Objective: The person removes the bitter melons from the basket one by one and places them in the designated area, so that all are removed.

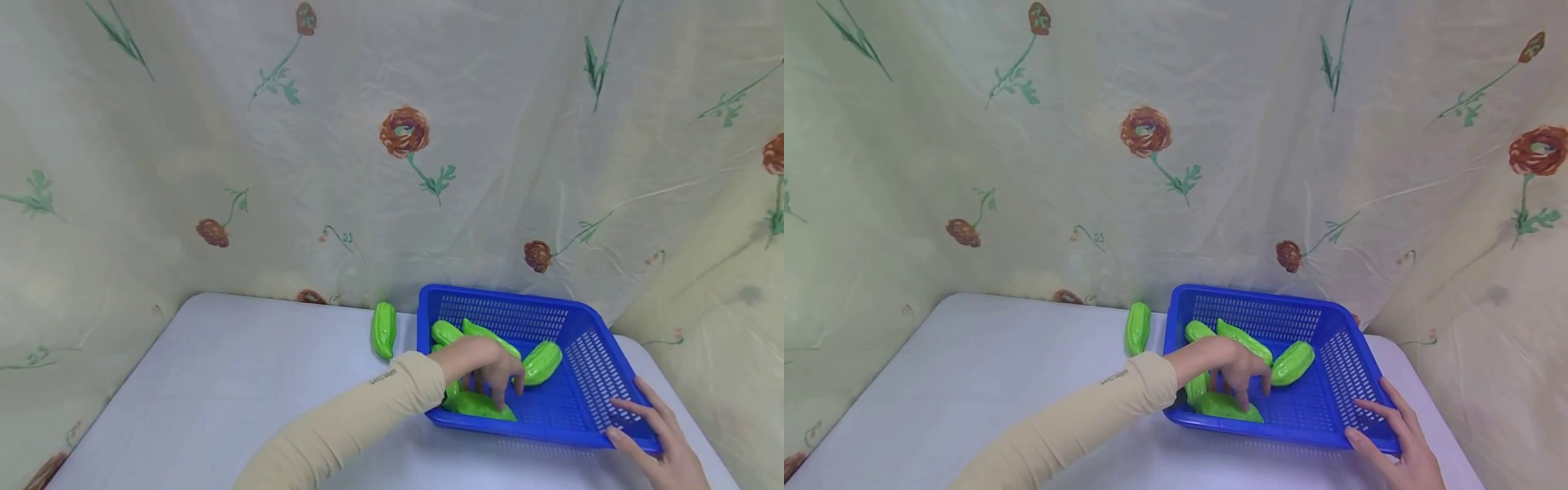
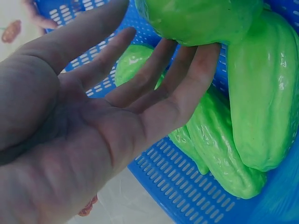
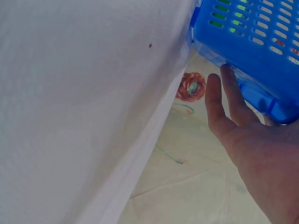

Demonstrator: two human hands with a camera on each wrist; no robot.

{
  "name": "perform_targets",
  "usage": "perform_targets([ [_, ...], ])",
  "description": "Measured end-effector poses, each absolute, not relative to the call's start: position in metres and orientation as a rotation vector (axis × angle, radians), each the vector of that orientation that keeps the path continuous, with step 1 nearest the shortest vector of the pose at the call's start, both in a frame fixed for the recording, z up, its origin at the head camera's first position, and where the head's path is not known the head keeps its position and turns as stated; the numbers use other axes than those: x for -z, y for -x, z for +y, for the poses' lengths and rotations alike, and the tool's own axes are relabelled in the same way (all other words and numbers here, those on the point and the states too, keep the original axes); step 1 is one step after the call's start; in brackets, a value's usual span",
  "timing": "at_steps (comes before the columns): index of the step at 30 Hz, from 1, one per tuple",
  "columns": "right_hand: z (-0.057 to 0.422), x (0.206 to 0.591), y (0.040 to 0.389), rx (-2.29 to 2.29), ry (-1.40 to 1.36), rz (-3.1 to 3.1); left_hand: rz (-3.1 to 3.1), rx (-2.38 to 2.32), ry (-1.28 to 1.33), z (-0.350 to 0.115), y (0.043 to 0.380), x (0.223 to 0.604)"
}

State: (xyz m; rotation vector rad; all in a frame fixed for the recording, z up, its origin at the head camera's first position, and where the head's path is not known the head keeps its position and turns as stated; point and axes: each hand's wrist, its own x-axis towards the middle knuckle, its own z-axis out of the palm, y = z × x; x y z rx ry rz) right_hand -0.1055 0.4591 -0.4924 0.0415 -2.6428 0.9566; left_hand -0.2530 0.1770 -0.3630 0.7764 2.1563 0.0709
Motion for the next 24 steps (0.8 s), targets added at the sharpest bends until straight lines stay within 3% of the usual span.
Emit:
perform_targets([
  [24,0.4558,0.4843,0.1014,-1.002,0.042,-2.711,2.159,-0.055,-0.736,0.1732,0.2547,0.3578],
])
